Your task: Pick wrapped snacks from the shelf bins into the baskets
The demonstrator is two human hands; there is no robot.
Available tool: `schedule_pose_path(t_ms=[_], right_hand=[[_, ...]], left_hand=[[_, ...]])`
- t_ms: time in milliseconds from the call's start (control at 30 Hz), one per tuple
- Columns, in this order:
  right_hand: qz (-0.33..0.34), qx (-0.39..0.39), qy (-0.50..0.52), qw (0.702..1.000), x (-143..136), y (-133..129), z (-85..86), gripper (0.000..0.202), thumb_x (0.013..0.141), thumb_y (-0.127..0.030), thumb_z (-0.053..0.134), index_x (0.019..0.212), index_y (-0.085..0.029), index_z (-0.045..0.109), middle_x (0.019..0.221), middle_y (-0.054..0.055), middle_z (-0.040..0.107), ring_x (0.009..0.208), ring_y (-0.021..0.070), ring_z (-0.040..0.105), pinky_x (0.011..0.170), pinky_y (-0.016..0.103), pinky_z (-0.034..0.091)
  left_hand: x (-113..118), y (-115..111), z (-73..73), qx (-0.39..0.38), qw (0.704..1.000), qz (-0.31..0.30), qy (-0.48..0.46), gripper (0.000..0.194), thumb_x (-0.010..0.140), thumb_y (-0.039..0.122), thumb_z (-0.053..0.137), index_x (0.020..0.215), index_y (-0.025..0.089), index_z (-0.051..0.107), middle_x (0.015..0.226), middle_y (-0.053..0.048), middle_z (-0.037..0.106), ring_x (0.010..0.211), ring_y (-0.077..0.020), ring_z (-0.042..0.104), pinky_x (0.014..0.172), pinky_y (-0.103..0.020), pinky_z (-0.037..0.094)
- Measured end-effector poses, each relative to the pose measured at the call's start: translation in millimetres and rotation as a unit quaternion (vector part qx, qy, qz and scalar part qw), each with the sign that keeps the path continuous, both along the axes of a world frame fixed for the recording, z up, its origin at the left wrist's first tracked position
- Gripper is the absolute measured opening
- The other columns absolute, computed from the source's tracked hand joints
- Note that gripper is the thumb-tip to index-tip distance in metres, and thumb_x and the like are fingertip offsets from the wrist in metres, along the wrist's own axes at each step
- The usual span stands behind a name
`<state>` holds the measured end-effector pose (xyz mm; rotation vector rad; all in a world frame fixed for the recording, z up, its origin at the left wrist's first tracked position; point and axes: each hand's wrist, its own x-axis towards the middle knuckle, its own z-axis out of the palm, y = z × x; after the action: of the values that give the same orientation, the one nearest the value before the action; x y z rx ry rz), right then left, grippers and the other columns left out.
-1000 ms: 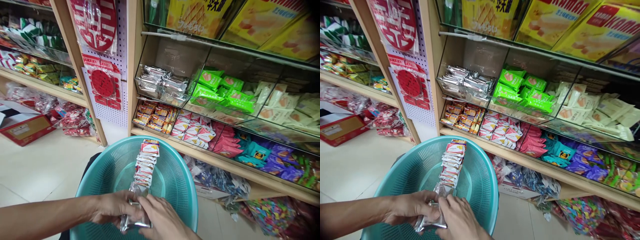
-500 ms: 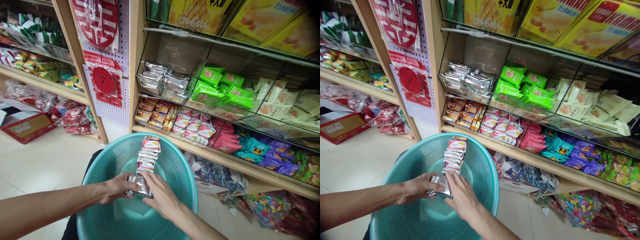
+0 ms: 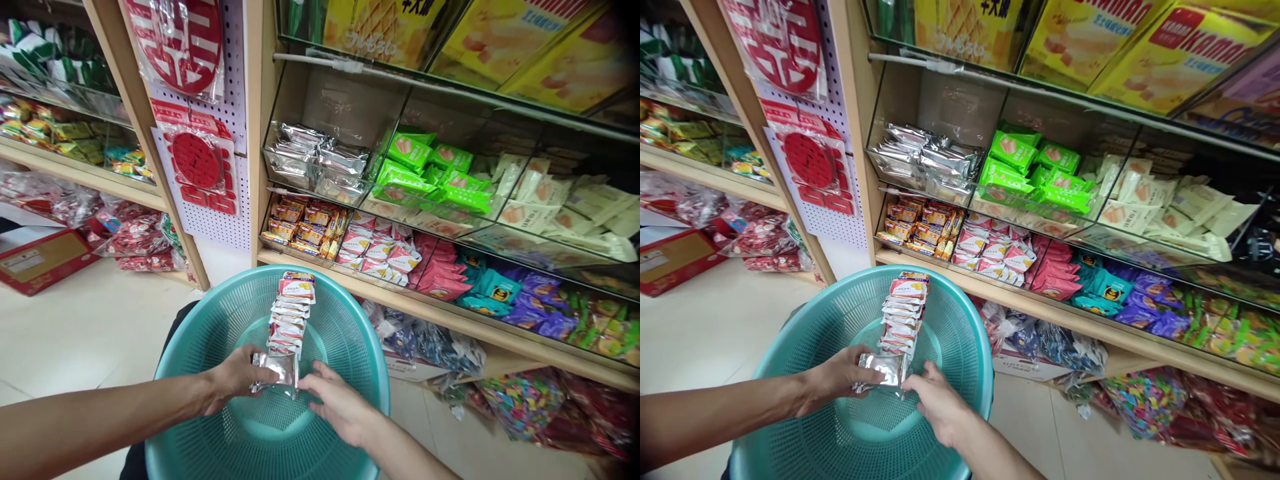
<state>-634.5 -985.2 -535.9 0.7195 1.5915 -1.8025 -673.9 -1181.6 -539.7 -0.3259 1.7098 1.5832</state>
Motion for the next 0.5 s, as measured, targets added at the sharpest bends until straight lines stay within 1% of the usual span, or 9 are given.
schedule_pose_path(t_ms=[100,167,233,300,367,433,500], right_hand=[[-0.002,-0.013,-0.009,1.000,-1.9,-5.9,-1.4,0.081,0.059,-0.019,0.064,0.132,-0.017,0.028,0.138,0.015,0.046,0.126,0.0204,0.044,0.105,0.040,0.030],[-0.001,-0.023,-0.015,1.000,-1.9,-10.3,-0.2,0.075,0.058,-0.018,0.064,0.126,-0.018,0.032,0.130,0.014,0.054,0.122,0.0203,0.048,0.102,0.041,0.032],[0.008,-0.034,-0.012,0.999,-1.3,-14.1,1.6,0.062,0.057,-0.018,0.063,0.115,-0.019,0.041,0.119,0.010,0.062,0.116,0.0199,0.053,0.101,0.042,0.032],[0.020,-0.042,-0.005,0.999,-0.6,-16.9,2.5,0.049,0.057,-0.017,0.062,0.104,-0.020,0.048,0.107,0.005,0.067,0.108,0.0192,0.057,0.102,0.043,0.031],[0.026,-0.046,0.001,0.999,-0.4,-18.5,2.1,0.044,0.058,-0.016,0.062,0.100,-0.021,0.050,0.099,0.002,0.069,0.102,0.0187,0.059,0.102,0.045,0.030],[0.027,-0.045,0.004,0.999,-0.7,-19.3,0.7,0.045,0.059,-0.017,0.062,0.101,-0.022,0.051,0.102,0.002,0.068,0.100,0.0189,0.059,0.103,0.048,0.028],[0.027,-0.046,0.003,0.999,-1.5,-19.7,-1.0,0.044,0.059,-0.018,0.063,0.101,-0.023,0.052,0.107,0.002,0.066,0.101,0.0190,0.058,0.103,0.049,0.026]], left_hand=[[0.3,0.5,-1.2,-0.015,1.000,-0.007,0.026,0.060,0.048,0.041,0.081,0.095,0.018,0.053,0.091,-0.004,0.064,0.097,-0.0256,0.057,0.075,-0.032,0.043],[-0.1,1.3,0.6,-0.030,0.999,-0.010,0.036,0.061,0.048,0.043,0.080,0.097,0.017,0.055,0.090,-0.004,0.065,0.094,-0.0253,0.058,0.074,-0.031,0.042],[-0.1,2.4,4.2,-0.043,0.998,-0.015,0.045,0.060,0.048,0.045,0.078,0.097,0.015,0.058,0.086,-0.005,0.066,0.089,-0.0257,0.059,0.072,-0.032,0.042],[0.2,3.7,7.9,-0.043,0.997,-0.026,0.057,0.057,0.049,0.044,0.078,0.094,0.014,0.062,0.083,-0.004,0.068,0.089,-0.0266,0.059,0.075,-0.033,0.042],[0.7,4.6,9.5,-0.040,0.997,-0.028,0.066,0.054,0.050,0.042,0.078,0.094,0.015,0.064,0.084,-0.004,0.069,0.093,-0.0273,0.059,0.081,-0.033,0.041],[1.1,5.1,8.4,-0.024,0.997,-0.018,0.066,0.056,0.052,0.043,0.079,0.098,0.016,0.064,0.090,-0.004,0.070,0.097,-0.0274,0.059,0.084,-0.033,0.041],[1.6,5.2,6.0,-0.008,0.998,-0.007,0.067,0.059,0.053,0.048,0.078,0.101,0.016,0.063,0.094,-0.005,0.071,0.096,-0.0278,0.060,0.082,-0.034,0.043]])
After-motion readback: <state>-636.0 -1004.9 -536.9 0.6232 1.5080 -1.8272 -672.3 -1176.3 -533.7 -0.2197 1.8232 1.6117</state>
